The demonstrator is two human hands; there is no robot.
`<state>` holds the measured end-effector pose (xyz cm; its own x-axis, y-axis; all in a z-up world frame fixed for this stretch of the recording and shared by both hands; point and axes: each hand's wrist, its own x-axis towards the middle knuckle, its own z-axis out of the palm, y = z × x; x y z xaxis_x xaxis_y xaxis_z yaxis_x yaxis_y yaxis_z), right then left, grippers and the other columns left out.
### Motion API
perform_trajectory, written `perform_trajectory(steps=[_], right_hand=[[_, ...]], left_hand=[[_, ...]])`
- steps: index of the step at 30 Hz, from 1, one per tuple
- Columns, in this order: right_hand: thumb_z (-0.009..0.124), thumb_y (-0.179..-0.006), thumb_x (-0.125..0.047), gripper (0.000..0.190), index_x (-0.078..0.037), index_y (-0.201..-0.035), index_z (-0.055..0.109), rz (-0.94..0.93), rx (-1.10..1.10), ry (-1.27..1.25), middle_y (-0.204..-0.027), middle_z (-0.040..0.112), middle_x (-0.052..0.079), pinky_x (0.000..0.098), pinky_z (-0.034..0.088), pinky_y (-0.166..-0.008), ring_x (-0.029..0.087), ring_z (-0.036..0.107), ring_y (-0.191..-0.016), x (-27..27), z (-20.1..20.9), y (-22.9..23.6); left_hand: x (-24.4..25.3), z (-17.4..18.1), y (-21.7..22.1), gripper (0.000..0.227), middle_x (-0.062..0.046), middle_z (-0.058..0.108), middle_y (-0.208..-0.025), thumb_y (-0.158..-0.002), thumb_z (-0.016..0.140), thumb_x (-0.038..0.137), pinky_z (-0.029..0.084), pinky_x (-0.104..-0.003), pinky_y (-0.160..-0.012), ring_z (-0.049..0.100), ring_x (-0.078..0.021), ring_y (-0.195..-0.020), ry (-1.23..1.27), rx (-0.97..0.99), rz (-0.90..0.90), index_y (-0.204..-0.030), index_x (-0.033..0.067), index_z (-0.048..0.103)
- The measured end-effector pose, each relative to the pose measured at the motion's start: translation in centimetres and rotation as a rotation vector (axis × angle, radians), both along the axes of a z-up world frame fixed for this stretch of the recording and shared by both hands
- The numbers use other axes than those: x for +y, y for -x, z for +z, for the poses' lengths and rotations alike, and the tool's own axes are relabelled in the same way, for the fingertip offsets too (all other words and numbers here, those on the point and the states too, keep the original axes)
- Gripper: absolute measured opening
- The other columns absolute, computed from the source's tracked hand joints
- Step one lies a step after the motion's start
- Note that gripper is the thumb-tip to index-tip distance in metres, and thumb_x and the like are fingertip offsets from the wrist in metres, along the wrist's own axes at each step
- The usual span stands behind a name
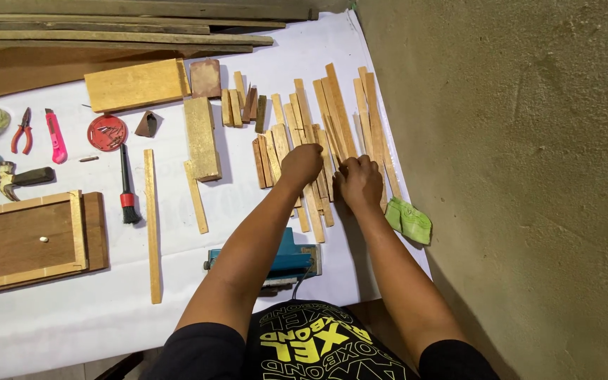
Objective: The person hammers nails into a rectangular wooden frame laid on a workbench, then marks the frame with a black marker and measures it with a tape measure. They then sort through loose wood strips on the bench, pick one, and position it against the frame.
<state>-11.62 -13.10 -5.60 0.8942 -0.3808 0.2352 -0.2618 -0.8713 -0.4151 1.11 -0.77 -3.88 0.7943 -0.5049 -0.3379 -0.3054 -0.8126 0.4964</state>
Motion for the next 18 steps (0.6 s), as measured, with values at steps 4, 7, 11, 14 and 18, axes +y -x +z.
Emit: perform_trajectory(steps=[4,7,11,14,18], right_hand=[[0.081,-0.083,-0.035,0.038,-0.006,-0.104,0.070,0.055,0.205,0.028,-0.102,0.065,0.016,0.0526,0.050,-0.080,0.038,0.062,-0.095,1.2,0.7,-0.5],[0.080,-0.082,-0.038,0.035,-0.007,-0.097,0.072,0.052,0.211,0.083,-0.099,0.067,0.016,0.0542,0.049,-0.080,0.038,0.064,-0.097,1.5,0.1,-0.7],[0.079,-0.083,-0.036,0.032,-0.006,-0.095,0.073,0.051,0.279,0.091,-0.096,0.070,0.017,0.0530,0.052,-0.081,0.038,0.068,-0.092,1.0,-0.7,-1.1],[0.078,-0.083,-0.033,0.029,-0.005,-0.091,0.074,0.011,0.306,0.066,-0.094,0.071,0.018,0.0531,0.054,-0.080,0.038,0.070,-0.089,0.9,-0.9,-1.5],[0.079,-0.081,-0.034,0.034,-0.002,-0.089,0.072,0.022,0.209,-0.028,-0.092,0.071,0.022,0.0531,0.056,-0.074,0.043,0.070,-0.082,1.1,-0.5,-1.0]], left_hand=[[0.3,2.3,0.4,0.039,-0.015,0.076,-0.112,-0.097,0.052,0.020,0.060,-0.044,-0.088,0.078,-0.0323,-0.096,-0.020,0.151,0.055,-0.132,0.0148,0.068],[0.7,0.1,-0.2,0.038,-0.014,0.077,-0.108,-0.095,0.054,0.020,0.059,-0.044,-0.086,0.077,-0.0322,-0.091,-0.016,0.161,0.028,-0.130,0.0169,0.070],[0.6,-0.8,-0.2,0.030,-0.014,0.076,-0.102,-0.093,0.060,0.026,0.058,-0.045,-0.083,0.073,-0.0325,-0.092,0.003,0.056,-0.069,-0.114,0.0139,0.076],[0.2,-0.2,-0.3,0.029,-0.014,0.077,-0.097,-0.095,0.058,0.028,0.058,-0.045,-0.084,0.075,-0.0319,-0.089,-0.030,0.142,-0.064,-0.111,0.0122,0.076],[0.6,-1.0,-0.3,0.028,-0.016,0.077,-0.097,-0.092,0.061,0.028,0.058,-0.046,-0.083,0.074,-0.0339,-0.092,-0.038,0.098,-0.141,-0.104,0.0103,0.078]])
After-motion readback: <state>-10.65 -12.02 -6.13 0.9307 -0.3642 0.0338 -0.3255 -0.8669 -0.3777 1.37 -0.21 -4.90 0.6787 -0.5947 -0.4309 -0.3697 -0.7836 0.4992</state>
